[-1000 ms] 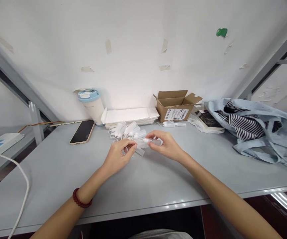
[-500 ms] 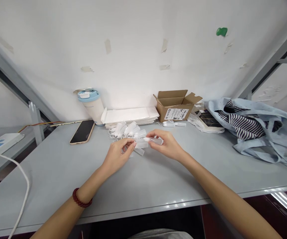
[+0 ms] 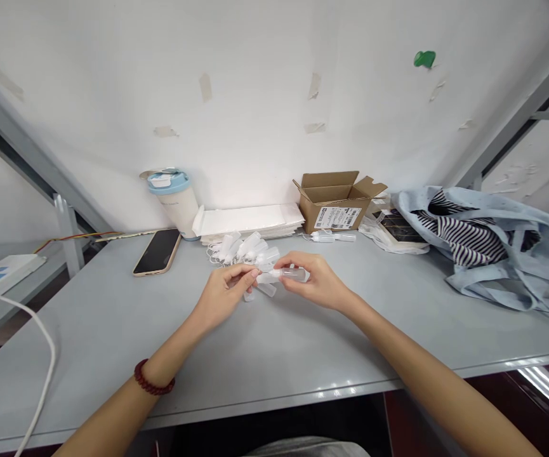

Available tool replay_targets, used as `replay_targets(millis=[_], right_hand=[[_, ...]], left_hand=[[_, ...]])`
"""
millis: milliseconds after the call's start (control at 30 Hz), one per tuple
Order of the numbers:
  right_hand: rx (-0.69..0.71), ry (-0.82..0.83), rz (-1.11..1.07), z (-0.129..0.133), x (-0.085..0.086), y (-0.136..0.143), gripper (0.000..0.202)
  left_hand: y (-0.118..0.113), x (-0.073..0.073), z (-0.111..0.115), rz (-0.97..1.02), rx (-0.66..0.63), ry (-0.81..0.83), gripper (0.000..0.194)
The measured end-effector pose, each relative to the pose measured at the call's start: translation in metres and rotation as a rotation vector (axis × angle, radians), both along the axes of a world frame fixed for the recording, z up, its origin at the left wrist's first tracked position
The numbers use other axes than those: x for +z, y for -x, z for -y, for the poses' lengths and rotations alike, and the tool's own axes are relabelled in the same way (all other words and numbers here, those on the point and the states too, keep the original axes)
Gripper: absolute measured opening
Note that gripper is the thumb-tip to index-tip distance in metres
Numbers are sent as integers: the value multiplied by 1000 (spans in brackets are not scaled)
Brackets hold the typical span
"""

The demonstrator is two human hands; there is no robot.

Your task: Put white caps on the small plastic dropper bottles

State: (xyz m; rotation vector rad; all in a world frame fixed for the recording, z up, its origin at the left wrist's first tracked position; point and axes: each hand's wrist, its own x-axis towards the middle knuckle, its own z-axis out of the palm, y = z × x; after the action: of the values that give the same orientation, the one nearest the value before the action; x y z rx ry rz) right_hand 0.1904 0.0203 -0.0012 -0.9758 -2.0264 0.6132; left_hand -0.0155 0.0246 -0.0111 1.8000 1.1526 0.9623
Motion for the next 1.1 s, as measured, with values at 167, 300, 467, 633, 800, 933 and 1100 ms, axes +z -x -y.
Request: replay_targets(millis=[167,300,467,633,800,933,1100], right_hand=[[4,11,-6,2,1,2,16],[7,6,-3,1,1,1,16],[7,-17,-1,1,1,1,16],[5,-15,1,1,1,1,16],[31,-41,8,0,0,1,18],[13,-44,12,1,0,1,18],[9,-45,5,1,-1,0,17]], left_hand=[[0,1,0,16,-36,52,25],[-2,3,1,43,-30,85,26],[-2,4,0,90,-48,119,26],[-3,4,1,90,-53,126,26],[-2,3,0,95,-54,123,26],[-3,3,1,112,-60,142,26],[-3,2,2,117,-75,162,26]])
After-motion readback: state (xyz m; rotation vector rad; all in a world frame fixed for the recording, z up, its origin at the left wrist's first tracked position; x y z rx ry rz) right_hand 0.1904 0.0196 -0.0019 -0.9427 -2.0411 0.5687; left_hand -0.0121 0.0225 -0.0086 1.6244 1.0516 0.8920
